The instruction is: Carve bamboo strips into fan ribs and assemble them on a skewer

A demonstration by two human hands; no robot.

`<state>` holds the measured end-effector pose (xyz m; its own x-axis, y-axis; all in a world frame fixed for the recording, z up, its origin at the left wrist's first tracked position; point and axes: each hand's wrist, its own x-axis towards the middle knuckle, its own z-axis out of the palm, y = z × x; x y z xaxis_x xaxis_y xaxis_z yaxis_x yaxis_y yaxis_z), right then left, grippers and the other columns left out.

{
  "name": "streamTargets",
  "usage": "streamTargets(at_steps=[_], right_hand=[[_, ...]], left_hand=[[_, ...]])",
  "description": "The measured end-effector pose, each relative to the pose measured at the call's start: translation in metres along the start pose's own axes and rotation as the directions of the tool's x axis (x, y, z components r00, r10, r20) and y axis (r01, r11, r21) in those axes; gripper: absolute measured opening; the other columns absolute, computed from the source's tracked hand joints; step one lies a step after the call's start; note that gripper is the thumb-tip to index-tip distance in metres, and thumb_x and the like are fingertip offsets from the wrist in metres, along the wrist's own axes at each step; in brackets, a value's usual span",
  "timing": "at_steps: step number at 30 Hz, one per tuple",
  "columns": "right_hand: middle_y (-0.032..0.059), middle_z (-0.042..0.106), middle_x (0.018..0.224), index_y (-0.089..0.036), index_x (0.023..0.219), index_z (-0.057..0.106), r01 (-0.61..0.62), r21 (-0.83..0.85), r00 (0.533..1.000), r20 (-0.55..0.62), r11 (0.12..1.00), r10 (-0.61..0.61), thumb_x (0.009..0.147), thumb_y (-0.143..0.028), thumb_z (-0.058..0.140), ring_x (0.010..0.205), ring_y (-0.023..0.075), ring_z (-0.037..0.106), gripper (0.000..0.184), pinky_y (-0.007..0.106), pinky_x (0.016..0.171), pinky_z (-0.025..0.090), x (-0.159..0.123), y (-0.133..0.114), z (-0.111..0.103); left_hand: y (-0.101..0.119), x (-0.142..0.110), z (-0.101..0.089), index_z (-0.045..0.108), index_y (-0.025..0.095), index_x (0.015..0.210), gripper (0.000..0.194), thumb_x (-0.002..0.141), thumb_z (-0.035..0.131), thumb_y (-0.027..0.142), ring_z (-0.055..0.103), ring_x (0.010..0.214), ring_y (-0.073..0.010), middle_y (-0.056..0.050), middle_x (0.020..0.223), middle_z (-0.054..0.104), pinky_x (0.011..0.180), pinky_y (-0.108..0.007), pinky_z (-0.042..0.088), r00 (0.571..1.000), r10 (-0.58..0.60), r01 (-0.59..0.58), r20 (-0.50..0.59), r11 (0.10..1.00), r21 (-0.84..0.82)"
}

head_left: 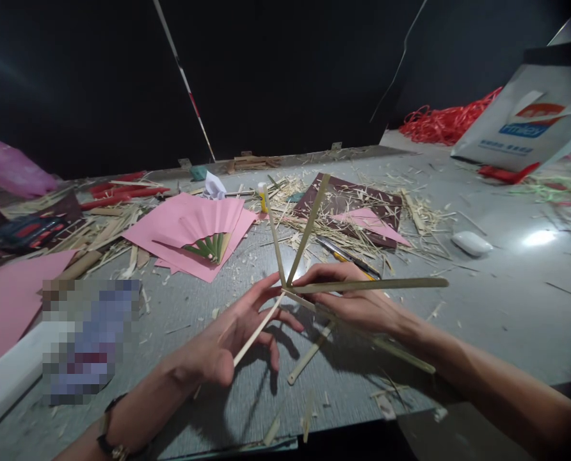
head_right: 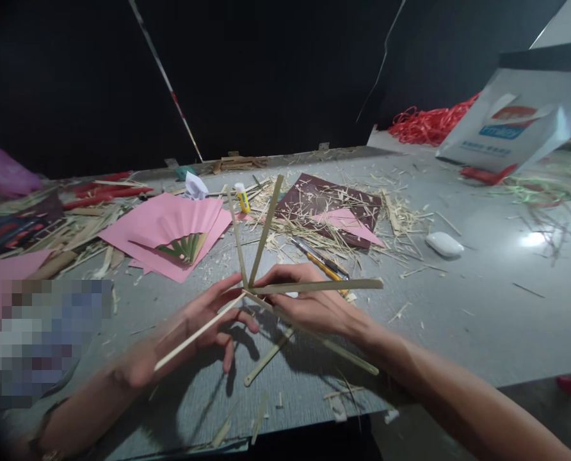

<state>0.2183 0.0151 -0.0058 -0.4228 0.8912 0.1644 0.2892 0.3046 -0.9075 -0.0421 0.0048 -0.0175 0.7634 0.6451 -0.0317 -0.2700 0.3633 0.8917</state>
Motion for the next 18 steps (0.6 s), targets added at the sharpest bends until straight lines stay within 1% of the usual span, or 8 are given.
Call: streamTargets(at_steps=[4, 7, 10, 12, 15, 17, 18], right_hand=[[0.0030, 0.077, 0.090, -0.020, 0.102, 0.078, 0.012, -0.002, 1.000, -0.001, 1.000, -0.012, 0.093, -0.025, 0.068, 0.079, 0.0181, 0.070, 0.014, 0.029, 0.068, 0.050, -0.001, -0.001, 0.000], [0.0029, 0.077, 0.088, -0.020, 0.101, 0.078, 0.004, -0.002, 1.000, 0.003, 1.000, -0.004, 0.094, -0.028, 0.069, 0.078, 0.0181, 0.069, 0.013, 0.029, 0.067, 0.050, -0.001, -0.004, 0.000], [0.0033, 0.077, 0.090, -0.020, 0.103, 0.077, -0.029, 0.003, 0.999, 0.021, 1.000, 0.029, 0.095, -0.026, 0.070, 0.081, 0.0186, 0.070, 0.012, 0.030, 0.070, 0.051, -0.001, -0.007, -0.001], [0.0041, 0.076, 0.093, -0.020, 0.104, 0.076, -0.033, 0.040, 0.999, 0.029, 0.999, 0.032, 0.096, -0.029, 0.071, 0.083, 0.0192, 0.070, 0.013, 0.030, 0.072, 0.052, -0.002, -0.005, -0.002], [0.0053, 0.075, 0.096, -0.019, 0.110, 0.072, 0.010, 0.162, 0.998, 0.053, 0.987, -0.019, 0.096, -0.038, 0.075, 0.085, 0.0197, 0.070, 0.023, 0.031, 0.074, 0.054, -0.002, 0.003, -0.001], [0.0060, 0.074, 0.100, -0.019, 0.114, 0.070, 0.008, 0.255, 0.998, 0.059, 0.967, -0.024, 0.095, -0.040, 0.077, 0.089, 0.0202, 0.071, 0.029, 0.031, 0.076, 0.056, -0.002, 0.009, 0.001], [0.0066, 0.074, 0.102, -0.019, 0.116, 0.069, -0.005, 0.302, 0.998, 0.065, 0.953, -0.016, 0.095, -0.040, 0.077, 0.091, 0.0207, 0.071, 0.031, 0.032, 0.078, 0.057, -0.001, 0.011, 0.001]], left_hand=[[-0.005, 0.000, -0.003, 0.045, 0.035, 0.156, 0.127, 0.045, 0.102, 0.057, 0.064, 0.108, -0.0359, -0.019, 0.152, 0.047, 0.063, -0.033, 0.062, 0.999, 0.019, -0.018, -0.031, 1.000, 0.019], [-0.011, 0.001, -0.008, 0.043, 0.034, 0.158, 0.127, 0.047, 0.100, 0.059, 0.067, 0.097, -0.0304, -0.019, 0.145, 0.053, 0.059, -0.030, 0.059, 0.999, 0.027, -0.026, -0.017, 0.999, 0.043], [-0.012, 0.003, -0.009, 0.042, 0.032, 0.157, 0.125, 0.049, 0.097, 0.065, 0.067, 0.090, -0.0272, -0.018, 0.139, 0.056, 0.056, -0.029, 0.056, 0.999, 0.054, -0.054, 0.000, 0.997, 0.046], [-0.008, 0.002, -0.005, 0.043, 0.029, 0.157, 0.125, 0.050, 0.093, 0.071, 0.065, 0.088, -0.0261, -0.018, 0.135, 0.057, 0.055, -0.028, 0.053, 0.998, 0.066, -0.066, 0.001, 0.998, 0.023], [0.001, 0.000, 0.005, 0.043, 0.023, 0.156, 0.117, 0.062, 0.078, 0.083, 0.062, 0.087, -0.0251, -0.016, 0.127, 0.060, 0.054, -0.026, 0.049, 0.996, 0.089, -0.089, -0.009, 0.994, -0.055], [0.006, 0.000, 0.009, 0.044, 0.018, 0.155, 0.111, 0.071, 0.065, 0.087, 0.060, 0.087, -0.0242, -0.017, 0.126, 0.061, 0.054, -0.025, 0.048, 0.995, 0.099, -0.101, -0.020, 0.989, -0.108], [0.008, 0.000, 0.011, 0.045, 0.017, 0.153, 0.109, 0.073, 0.060, 0.089, 0.060, 0.087, -0.0237, -0.017, 0.128, 0.061, 0.053, -0.025, 0.047, 0.995, 0.101, -0.103, -0.023, 0.987, -0.127]])
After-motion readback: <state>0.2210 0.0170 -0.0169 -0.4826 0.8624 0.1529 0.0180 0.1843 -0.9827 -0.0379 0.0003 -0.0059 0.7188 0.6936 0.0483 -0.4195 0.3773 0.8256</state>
